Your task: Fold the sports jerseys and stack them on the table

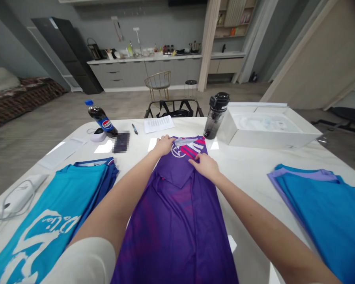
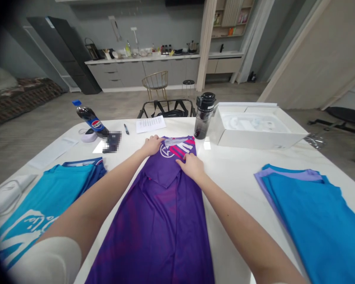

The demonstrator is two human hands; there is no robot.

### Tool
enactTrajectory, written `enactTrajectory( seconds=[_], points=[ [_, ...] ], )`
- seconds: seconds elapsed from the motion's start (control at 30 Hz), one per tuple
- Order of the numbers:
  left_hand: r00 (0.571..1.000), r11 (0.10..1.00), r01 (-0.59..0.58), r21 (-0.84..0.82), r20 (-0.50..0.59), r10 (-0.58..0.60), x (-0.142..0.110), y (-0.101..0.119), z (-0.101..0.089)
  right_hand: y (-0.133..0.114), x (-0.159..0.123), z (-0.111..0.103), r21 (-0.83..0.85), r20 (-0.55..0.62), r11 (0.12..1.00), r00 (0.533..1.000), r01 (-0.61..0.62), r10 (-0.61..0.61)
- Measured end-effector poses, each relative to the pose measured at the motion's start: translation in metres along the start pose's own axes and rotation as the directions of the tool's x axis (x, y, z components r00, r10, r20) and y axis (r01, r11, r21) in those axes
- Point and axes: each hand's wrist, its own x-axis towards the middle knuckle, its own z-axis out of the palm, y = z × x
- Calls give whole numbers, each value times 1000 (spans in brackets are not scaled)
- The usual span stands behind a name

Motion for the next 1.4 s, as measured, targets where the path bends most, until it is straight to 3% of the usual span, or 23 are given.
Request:
enactTrajectory(
  seconds=[0.13,0.27,0.4,0.53,0.67,0.8,0.87,0.93,1.03,1.1,1.23,1.4],
  points=[
    [990,995,83,50,113,-88,17,-2,1,-3,-7,4,-36,-8,999,999,-39,39],
    [992,996,93,8,90,-93,16,-15,4,-5,-7,9,27,16,999,1000,-22,22],
    [991,975,127,-182,-6,-130,9,-27,9,-8,-8,-3,292,-20,956,1000,17,-12],
    [969,913,86,-399,-181,-170,8,-25,6,-1,14,-42,448,-103,894,994,8,42],
    [948,934,162,-318,-214,-237,17,-2,7,23,68,-63,376,-95,923,986,-88,133],
    [903,933,319,-168,-243,-353,16,20,17,44,98,-39,147,-46,974,983,-172,180],
    [884,942,307,-133,-327,-334,6,26,19,47,90,-23,38,-114,987,980,-158,161],
    [903,981,169,-93,-384,-192,-11,30,17,43,69,-12,-68,-232,991,967,-119,100],
    [945,988,-127,-88,-314,93,-42,37,17,24,26,-2,-177,-290,984,956,0,-52],
    [956,970,-204,-129,-238,170,-65,44,23,10,-3,3,-189,-224,977,964,101,-143],
    [988,985,-120,-122,-107,107,-101,59,48,-9,-48,18,-199,-125,965,972,171,-198],
    [993,996,-61,-71,-105,54,-114,64,62,-12,-70,29,-250,-137,955,971,158,-196]
  ],
)
